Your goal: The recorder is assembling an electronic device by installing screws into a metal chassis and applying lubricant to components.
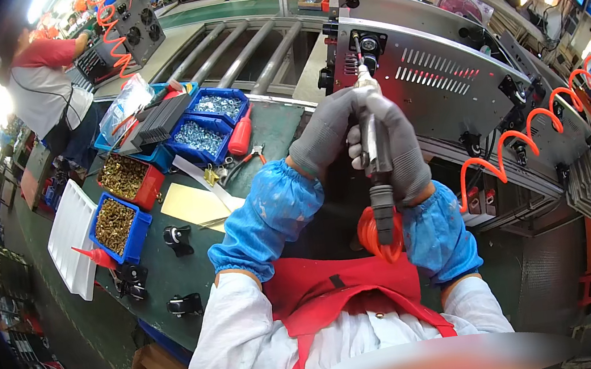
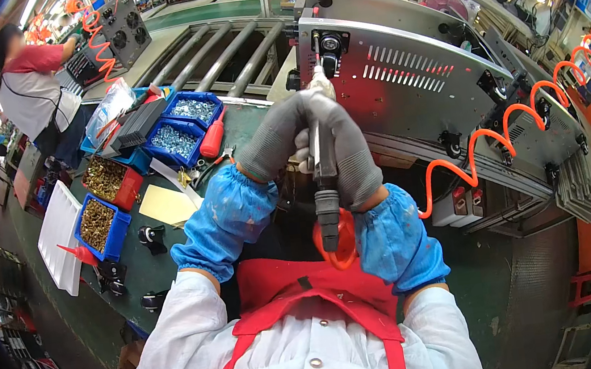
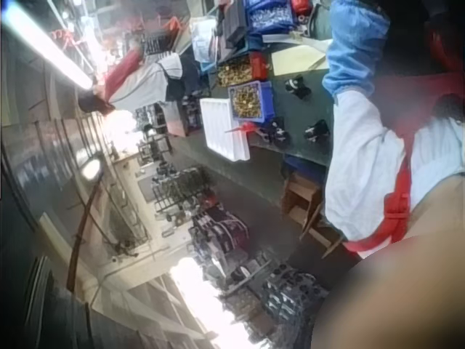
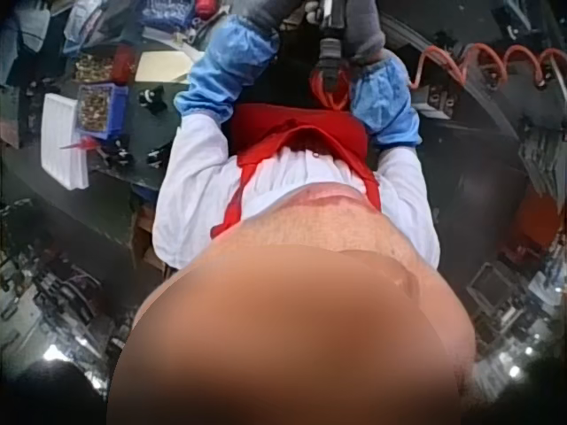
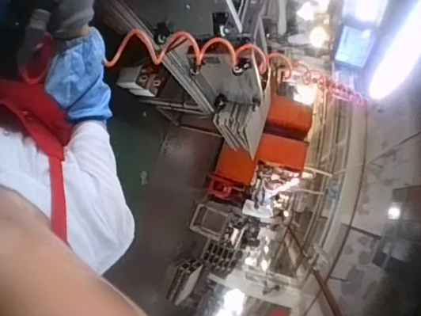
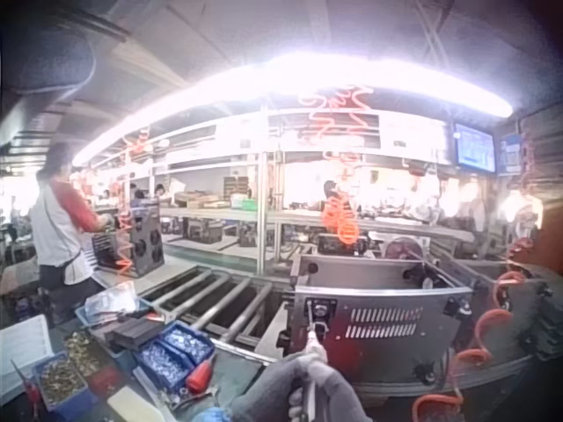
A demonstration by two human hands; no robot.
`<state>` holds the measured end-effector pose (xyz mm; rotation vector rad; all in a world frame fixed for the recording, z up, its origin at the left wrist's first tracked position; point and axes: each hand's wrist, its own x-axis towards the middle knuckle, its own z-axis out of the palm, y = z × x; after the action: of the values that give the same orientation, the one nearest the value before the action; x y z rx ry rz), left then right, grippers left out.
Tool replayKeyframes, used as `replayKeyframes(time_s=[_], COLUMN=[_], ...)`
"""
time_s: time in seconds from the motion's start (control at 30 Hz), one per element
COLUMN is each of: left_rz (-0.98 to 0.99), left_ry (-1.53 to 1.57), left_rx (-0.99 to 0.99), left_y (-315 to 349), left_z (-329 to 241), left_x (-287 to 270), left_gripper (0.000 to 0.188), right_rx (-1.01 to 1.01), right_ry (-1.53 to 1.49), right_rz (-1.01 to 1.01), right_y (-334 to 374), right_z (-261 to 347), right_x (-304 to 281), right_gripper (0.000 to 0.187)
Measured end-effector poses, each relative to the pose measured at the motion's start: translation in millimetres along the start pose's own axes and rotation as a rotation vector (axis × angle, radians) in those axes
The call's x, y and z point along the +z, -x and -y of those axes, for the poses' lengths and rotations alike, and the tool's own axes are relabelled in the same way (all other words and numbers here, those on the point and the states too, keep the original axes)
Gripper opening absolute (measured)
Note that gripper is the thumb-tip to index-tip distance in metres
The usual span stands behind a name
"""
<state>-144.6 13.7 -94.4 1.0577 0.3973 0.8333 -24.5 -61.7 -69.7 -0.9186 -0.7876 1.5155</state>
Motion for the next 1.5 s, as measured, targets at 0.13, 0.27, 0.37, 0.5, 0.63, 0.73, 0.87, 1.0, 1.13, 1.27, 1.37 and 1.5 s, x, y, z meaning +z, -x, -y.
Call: replayKeyframes(time_s=[0.13,0.27,0.37,0.5,0.63,0.73,0.87,1.0,1.13,1.27,1.37,1.5], left_rz=[0.094,-0.125,-0.086,-0.060,0.462,-0.074,-0.034,-0.360,-0.653,-0.938,-1.220,-1.299], left_ry=[0.115,0.130,0.041,0.111,0.595,-0.198,-1.231,-1.564,-1.801,-1.552,-1.668,-1.666], left_rx=[-0.122,0.023,0.284,0.214,-0.110,0.239,0.184,-0.273,-0.954,-1.102,-0.765,-0.617], left_y=[-13.5,-24.5,-25.9,-26.5,-5.7,21.2,99.5,215.6,329.7,389.2,388.8,349.1], left_z=[-22.2,-11.7,-2.1,-3.9,3.9,-7.5,-35.6,-68.1,-75.2,-4.7,39.8,33.6], left_x=[-0.2,12.2,17.2,14.6,-14.6,20.9,0.2,-57.4,-69.6,-67.8,-80.2,-97.4], left_gripper=[0.025,0.021,0.020,0.021,0.025,0.033,0.062,0.069,0.078,0.084,0.082,0.087], right_rx=[-0.003,0.027,0.006,-0.023,0.009,-0.027,-0.177,0.167,0.410,0.545,0.560,0.555], right_ry=[-0.213,-0.242,-0.154,-0.118,-0.142,0.030,0.383,0.607,0.564,0.577,0.580,0.591], right_rz=[0.054,0.015,-0.019,-0.012,0.128,0.085,0.252,0.335,0.308,0.235,0.195,0.187], right_y=[3.1,-2.9,-2.9,-1.6,-6.8,20.3,56.1,77.0,87.9,93.1,100.5,104.4], right_z=[22.8,18.5,19.2,20.4,7.3,-3.3,-37.7,-90.3,-132.7,-154.7,-152.5,-152.6], right_x=[18.9,17.5,16.2,25.0,22.6,7.7,-7.4,-57.1,-102.4,-130.7,-138.6,-146.6], right_gripper=[0.049,0.049,0.045,0.041,0.042,0.045,0.065,0.076,0.071,0.071,0.070,0.070])
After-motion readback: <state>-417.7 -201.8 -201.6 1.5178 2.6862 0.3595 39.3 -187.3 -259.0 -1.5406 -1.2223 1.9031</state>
